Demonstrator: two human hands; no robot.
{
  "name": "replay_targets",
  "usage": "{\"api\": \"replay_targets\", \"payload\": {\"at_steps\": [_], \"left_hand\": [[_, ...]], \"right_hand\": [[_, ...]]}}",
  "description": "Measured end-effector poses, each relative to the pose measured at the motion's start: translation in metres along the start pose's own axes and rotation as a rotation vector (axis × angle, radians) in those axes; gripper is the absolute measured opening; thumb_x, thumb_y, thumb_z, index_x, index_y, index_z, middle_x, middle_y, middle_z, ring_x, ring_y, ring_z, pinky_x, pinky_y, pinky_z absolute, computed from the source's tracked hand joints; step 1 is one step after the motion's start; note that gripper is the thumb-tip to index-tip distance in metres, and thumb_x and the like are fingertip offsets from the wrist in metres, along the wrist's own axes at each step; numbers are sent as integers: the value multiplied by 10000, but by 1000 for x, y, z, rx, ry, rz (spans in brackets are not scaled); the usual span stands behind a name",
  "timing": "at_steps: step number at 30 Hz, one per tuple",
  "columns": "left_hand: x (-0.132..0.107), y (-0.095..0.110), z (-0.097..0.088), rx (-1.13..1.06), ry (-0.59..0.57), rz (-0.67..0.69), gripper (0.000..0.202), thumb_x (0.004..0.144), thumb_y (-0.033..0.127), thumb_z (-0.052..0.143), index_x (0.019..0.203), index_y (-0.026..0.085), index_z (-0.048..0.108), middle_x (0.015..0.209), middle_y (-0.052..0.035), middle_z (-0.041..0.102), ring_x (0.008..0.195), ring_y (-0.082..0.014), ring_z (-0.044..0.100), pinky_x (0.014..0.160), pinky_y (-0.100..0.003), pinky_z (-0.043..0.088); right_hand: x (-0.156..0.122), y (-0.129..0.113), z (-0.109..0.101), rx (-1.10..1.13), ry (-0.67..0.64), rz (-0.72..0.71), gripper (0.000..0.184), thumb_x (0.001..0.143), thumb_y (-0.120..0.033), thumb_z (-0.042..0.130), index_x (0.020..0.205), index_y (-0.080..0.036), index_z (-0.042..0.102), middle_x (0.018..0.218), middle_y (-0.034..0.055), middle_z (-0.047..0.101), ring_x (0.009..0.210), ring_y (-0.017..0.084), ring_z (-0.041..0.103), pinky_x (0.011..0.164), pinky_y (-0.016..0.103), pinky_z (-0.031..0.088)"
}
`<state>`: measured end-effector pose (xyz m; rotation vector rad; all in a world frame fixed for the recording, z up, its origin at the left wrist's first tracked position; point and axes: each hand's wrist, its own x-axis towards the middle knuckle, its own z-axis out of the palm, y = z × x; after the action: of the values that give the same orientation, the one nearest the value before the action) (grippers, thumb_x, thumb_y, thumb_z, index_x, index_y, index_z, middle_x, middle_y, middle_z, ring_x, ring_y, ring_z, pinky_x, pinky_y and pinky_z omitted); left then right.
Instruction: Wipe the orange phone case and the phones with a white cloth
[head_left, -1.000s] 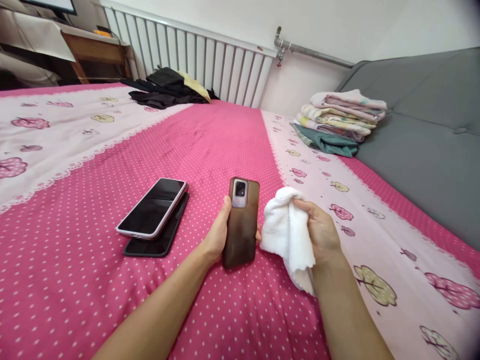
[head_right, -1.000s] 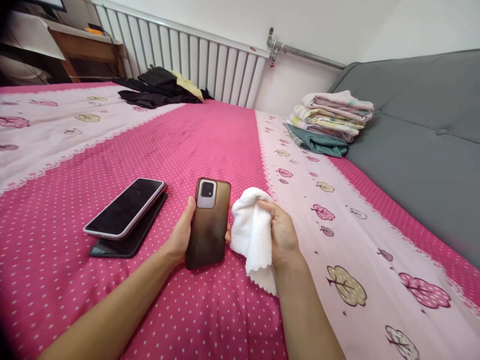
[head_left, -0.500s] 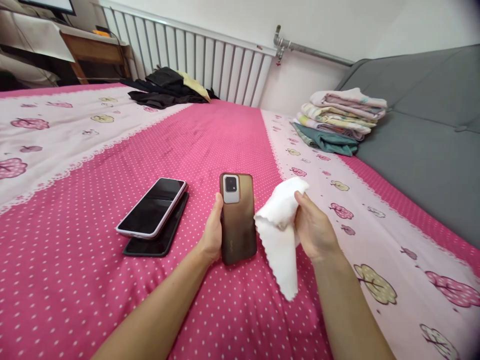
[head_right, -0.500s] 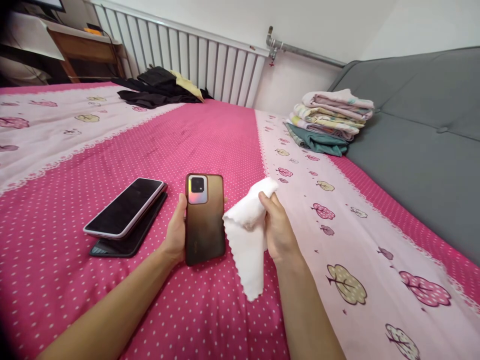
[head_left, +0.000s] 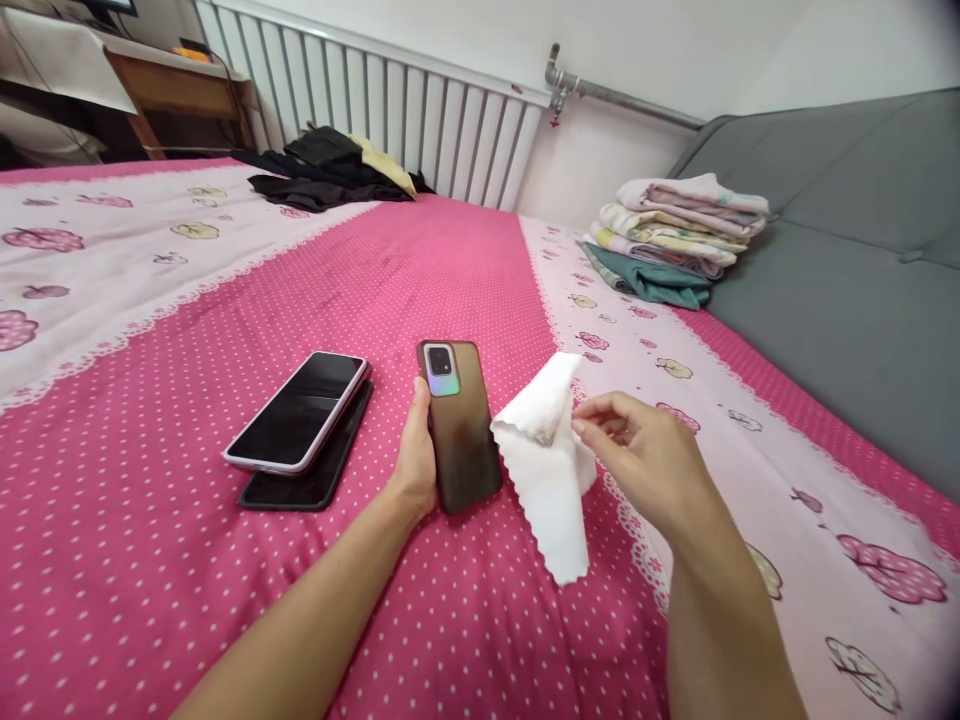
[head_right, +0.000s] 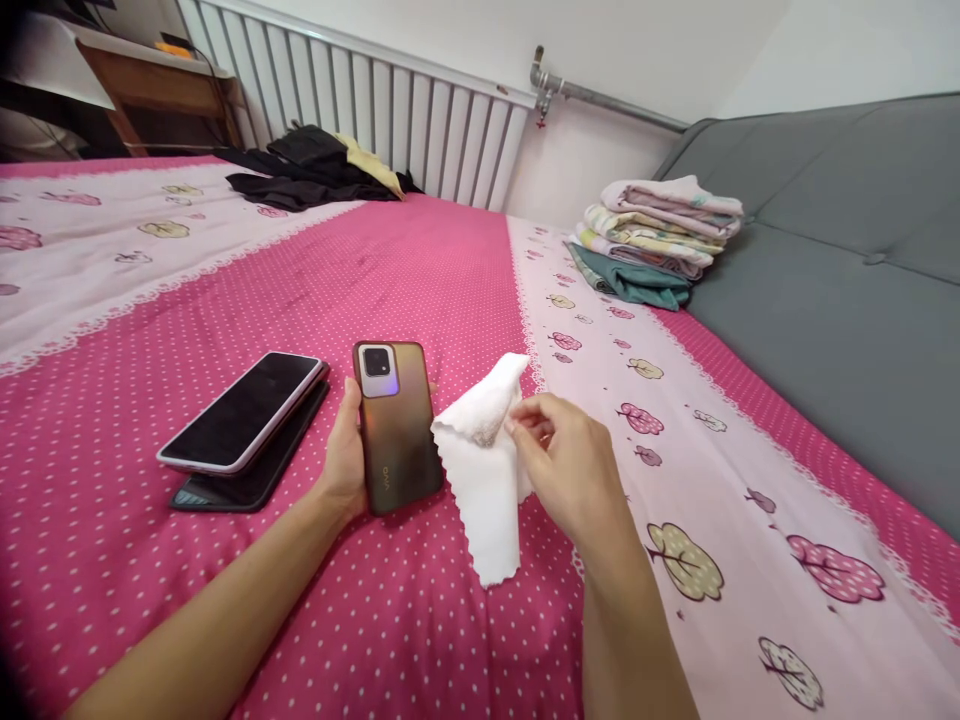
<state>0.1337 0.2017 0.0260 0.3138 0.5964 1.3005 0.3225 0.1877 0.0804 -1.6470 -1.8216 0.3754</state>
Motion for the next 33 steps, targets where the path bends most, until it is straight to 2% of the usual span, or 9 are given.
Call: {"api": "replay_targets", "payload": {"at_steps": [2,4,9,13,15,21,25,28,33], "left_hand": [[0,-1,0,7,2,0,645,848,643,317,963,126,685,832,-87,708,678,-190,649,690,-322,533],[1,-1,-1,15,-4,-8,652,846,649,310,953,127,686,827,-88,707,659,-191,646,674,-327,533],[1,-2,-5,40,-13,-29,650,831,662,330,913,127,690,784,-88,706,647,-195,644,668,-323,523],[-1,-2,-5,76,-49,-44,693,835,676,282,922,120,687,773,-100,706,635,-194,638,666,-321,513],[-2,-2,-6,99,-122,-72,745,824,701,247,931,108,685,758,-115,704,634,-204,638,672,-328,507],[-1,-4,-10,136,-307,-110,840,784,754,224,953,63,671,808,-165,706,704,-249,657,708,-354,498],[0,-5,-14,120,-358,-133,843,791,744,229,1016,50,651,848,-174,703,755,-268,661,770,-380,484],[-1,-7,-15,75,-415,-178,834,791,742,244,1129,73,608,853,-150,696,772,-259,657,795,-385,472],[-4,-13,-18,117,-489,-283,784,812,714,263,1116,83,616,799,-127,691,716,-226,652,766,-360,466]], "right_hand": [[-6,-7,-2,-15,-94,-52,138,778,-293,554,799,-204,657,723,19,676,645,167,621,594,286,459],[-9,-10,2,-95,-85,-57,125,756,-279,579,838,-214,647,697,6,672,617,166,622,568,280,442],[-4,-10,22,-369,-40,108,355,671,-419,679,944,-209,592,686,9,681,636,234,636,497,283,365],[0,-8,25,-344,-63,99,148,777,-354,584,815,-228,651,718,20,703,704,247,652,568,313,400],[0,-7,22,-314,52,82,162,810,-327,546,768,-225,664,700,28,699,684,235,650,603,329,423],[-2,-10,17,-117,675,-130,165,870,-257,483,882,-165,620,815,65,671,716,180,626,671,310,495],[-1,-13,22,62,836,-216,120,868,-226,511,914,-156,596,824,58,663,617,140,606,608,282,502],[1,-11,29,233,777,-301,85,847,-205,555,908,-161,595,839,45,681,574,114,608,547,248,503],[-2,-14,43,195,546,-437,101,836,-152,578,917,-184,628,867,21,695,686,123,652,628,255,546]]}}
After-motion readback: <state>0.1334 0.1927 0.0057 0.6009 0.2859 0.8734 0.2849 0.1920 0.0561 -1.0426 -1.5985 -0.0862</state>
